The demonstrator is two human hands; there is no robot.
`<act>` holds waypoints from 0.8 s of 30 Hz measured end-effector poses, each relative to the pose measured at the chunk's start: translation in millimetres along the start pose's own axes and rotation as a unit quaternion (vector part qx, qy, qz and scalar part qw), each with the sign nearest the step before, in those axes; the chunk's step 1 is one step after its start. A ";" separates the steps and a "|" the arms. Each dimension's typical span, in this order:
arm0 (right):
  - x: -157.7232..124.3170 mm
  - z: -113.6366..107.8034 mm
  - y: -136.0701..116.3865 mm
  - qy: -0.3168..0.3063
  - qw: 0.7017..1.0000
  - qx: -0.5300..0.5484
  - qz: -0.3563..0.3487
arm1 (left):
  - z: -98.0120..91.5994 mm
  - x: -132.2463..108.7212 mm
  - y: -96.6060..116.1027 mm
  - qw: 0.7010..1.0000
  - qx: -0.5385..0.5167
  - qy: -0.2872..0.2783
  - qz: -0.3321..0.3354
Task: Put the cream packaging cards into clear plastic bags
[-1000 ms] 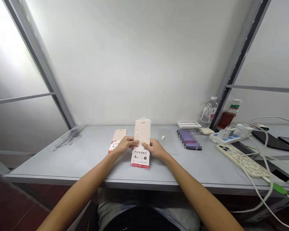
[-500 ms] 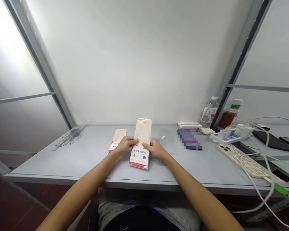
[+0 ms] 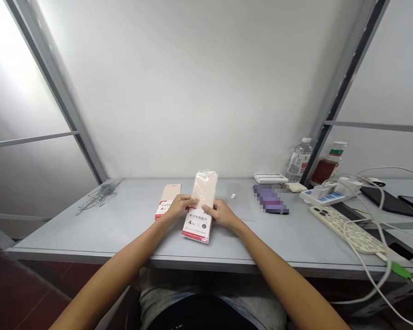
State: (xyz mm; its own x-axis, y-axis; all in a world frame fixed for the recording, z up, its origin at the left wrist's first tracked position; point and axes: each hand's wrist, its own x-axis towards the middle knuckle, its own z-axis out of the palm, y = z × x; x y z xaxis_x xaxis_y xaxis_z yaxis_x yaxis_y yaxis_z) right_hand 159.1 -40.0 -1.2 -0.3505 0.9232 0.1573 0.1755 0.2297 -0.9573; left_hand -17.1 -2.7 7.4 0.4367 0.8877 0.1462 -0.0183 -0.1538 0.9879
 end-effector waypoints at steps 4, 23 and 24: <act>0.1 0.8 1.1 -0.012 1.000 -0.012 0.001 | 2.2 -0.4 1.2 1.000 -0.003 0.013 -0.010; 2.9 -4.9 -0.1 0.083 0.995 0.058 0.014 | 0.6 1.0 -2.8 0.975 0.190 0.113 0.000; 3.2 -5.1 1.0 0.088 0.995 0.049 0.012 | 0.0 0.7 -2.3 0.972 0.204 0.116 -0.006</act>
State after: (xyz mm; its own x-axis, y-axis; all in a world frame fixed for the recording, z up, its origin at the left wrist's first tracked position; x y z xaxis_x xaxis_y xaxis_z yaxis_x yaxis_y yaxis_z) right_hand 162.9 -35.2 -0.4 -0.1784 0.9699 0.1654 0.0878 0.1831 -0.9792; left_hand -16.8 -1.7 5.2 0.2201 0.9569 0.1894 0.3635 -0.2607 0.8944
